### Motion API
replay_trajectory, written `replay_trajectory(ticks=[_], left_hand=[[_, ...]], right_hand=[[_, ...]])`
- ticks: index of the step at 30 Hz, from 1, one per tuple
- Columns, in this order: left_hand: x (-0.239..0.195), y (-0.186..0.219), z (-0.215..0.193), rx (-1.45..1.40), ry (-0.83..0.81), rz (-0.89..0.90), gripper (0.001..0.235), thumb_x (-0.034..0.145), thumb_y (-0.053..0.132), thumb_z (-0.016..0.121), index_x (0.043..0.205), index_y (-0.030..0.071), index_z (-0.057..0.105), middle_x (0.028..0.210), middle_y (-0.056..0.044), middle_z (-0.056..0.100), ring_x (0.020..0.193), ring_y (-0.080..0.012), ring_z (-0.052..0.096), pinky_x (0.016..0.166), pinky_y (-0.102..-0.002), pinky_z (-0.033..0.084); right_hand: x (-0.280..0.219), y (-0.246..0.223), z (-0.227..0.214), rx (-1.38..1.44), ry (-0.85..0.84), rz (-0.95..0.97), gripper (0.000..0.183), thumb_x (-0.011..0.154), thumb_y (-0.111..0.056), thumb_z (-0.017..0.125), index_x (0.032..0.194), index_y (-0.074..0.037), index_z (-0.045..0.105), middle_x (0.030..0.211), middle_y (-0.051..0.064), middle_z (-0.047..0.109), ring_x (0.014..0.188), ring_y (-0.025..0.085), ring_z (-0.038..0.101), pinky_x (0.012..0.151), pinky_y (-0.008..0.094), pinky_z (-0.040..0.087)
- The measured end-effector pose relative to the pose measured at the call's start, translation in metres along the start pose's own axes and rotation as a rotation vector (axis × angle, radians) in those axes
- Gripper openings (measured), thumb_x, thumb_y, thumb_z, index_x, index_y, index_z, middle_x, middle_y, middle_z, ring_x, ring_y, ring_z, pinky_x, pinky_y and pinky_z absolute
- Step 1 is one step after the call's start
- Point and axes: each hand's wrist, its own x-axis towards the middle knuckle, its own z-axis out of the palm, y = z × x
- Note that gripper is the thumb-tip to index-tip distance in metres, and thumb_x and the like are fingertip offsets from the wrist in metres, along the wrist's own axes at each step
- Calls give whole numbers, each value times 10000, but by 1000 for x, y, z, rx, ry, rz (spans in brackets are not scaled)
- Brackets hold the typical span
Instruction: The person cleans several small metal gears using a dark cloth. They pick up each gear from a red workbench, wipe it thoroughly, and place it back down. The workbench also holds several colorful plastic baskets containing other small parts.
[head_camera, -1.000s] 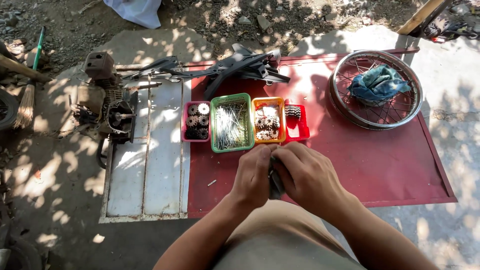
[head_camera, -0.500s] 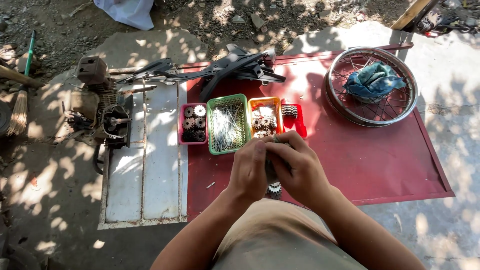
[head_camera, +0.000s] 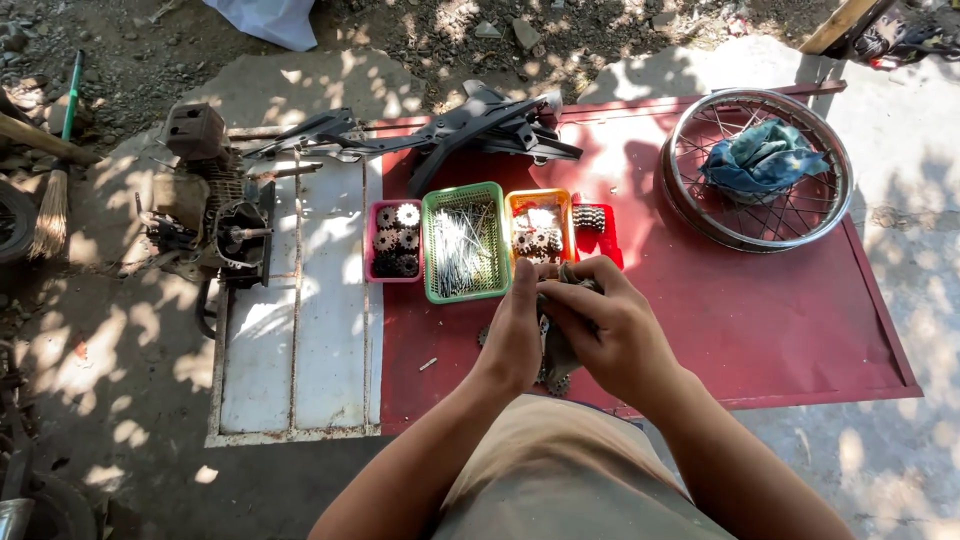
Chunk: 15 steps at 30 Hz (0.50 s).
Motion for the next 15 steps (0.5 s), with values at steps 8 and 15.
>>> replay_trajectory(ticks=[8,15], left_hand=[[-6,16,3,450,31,-58,983,928,769,39,1511,98,459,1262,-259,543,1175,-445,571,966,-546,454],[-7,40,6,269,26,-92,1078,873,833,-14,1573,111,375,1554,-315,313,1464,-531,285,1177,-604,257]], right_hand=[[0,7,-1,-314,-60,-129,183,916,-172,655,1072,-203,746,1047,52,631,877,369,691,667,475,579],[11,15,-2,120,115,-5,153,950,-88,702,1082,-127,771,965,58,687,844,252,718,721,380,567]])
